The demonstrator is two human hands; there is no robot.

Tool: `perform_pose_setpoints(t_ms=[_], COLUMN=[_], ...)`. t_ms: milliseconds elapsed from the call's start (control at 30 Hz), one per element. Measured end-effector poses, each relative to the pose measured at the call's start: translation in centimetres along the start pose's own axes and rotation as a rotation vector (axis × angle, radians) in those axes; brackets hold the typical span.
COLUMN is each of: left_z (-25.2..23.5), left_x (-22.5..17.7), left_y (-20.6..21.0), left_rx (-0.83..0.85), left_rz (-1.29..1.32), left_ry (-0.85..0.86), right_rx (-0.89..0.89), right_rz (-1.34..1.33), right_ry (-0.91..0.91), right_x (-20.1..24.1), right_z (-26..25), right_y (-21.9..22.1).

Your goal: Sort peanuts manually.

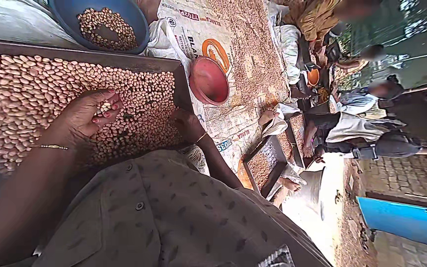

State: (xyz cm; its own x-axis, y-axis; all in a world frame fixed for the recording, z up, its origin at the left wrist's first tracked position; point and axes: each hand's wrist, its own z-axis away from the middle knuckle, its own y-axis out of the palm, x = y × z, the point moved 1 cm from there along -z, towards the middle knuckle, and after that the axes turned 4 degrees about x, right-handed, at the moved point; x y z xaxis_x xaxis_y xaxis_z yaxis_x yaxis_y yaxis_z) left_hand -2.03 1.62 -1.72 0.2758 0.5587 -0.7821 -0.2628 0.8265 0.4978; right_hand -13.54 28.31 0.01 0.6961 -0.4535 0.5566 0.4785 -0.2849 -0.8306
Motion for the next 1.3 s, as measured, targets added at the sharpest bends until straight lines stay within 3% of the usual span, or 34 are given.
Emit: perform_pose_setpoints(t_ms=[100,233,400,600,667,800,867,933,1000,1100,1167,1300], left_z=[0.0,0.1,0.3,0.0,-0.1,0.0,0.3,0.4,0.6,1.7,2.2,2.2], left_x=[-0.1,-0.3,-0.7,-0.2,0.0,0.4,0.0,-0.5,-1.3,-2.7,-3.3,-3.3], left_y=[0.2,0.1,0.1,-0.1,0.0,0.9,1.4,0.5,-1.5,-4.0,-4.4,-4.4], left_rx=[-0.058,-0.096,-0.114,-0.077,-0.065,0.032,-0.065,-0.139,-0.142,-0.182,-0.240,-0.262], left_rz=[-0.004,-0.006,-0.005,-0.058,-0.130,-0.123,-0.033,0.088,0.193,0.354,0.414,0.437], left_ry=[-0.010,0.006,0.016,0.001,-0.052,-0.144,-0.134,-0.013,0.181,0.436,0.519,0.526], right_rx=[0.028,0.151,0.013,0.039,-0.038,-0.200,-0.289,-0.340,-0.230,0.169,0.355,0.376], right_rz=[0.176,0.291,0.357,0.359,0.219,-0.155,-0.186,-0.186,-0.174,0.036,0.216,0.328], right_ry=[0.233,0.394,0.341,0.336,0.227,-0.217,-0.257,-0.216,-0.246,-0.387,-0.347,-0.094], right_x=[0.3,1.1,0.8,1.5,2.1,5.8,7.1,7.3,7.9,9.7,9.9,7.2], right_z=[-1.8,-2.9,-2.4,-2.6,-3.1,-5.7,-8.3,-11.3,-13.8,-16.0,-16.8,-15.9], right_y=[-0.6,0.5,1.9,1.2,0.4,0.4,1.0,1.9,2.9,5.4,6.5,3.9])
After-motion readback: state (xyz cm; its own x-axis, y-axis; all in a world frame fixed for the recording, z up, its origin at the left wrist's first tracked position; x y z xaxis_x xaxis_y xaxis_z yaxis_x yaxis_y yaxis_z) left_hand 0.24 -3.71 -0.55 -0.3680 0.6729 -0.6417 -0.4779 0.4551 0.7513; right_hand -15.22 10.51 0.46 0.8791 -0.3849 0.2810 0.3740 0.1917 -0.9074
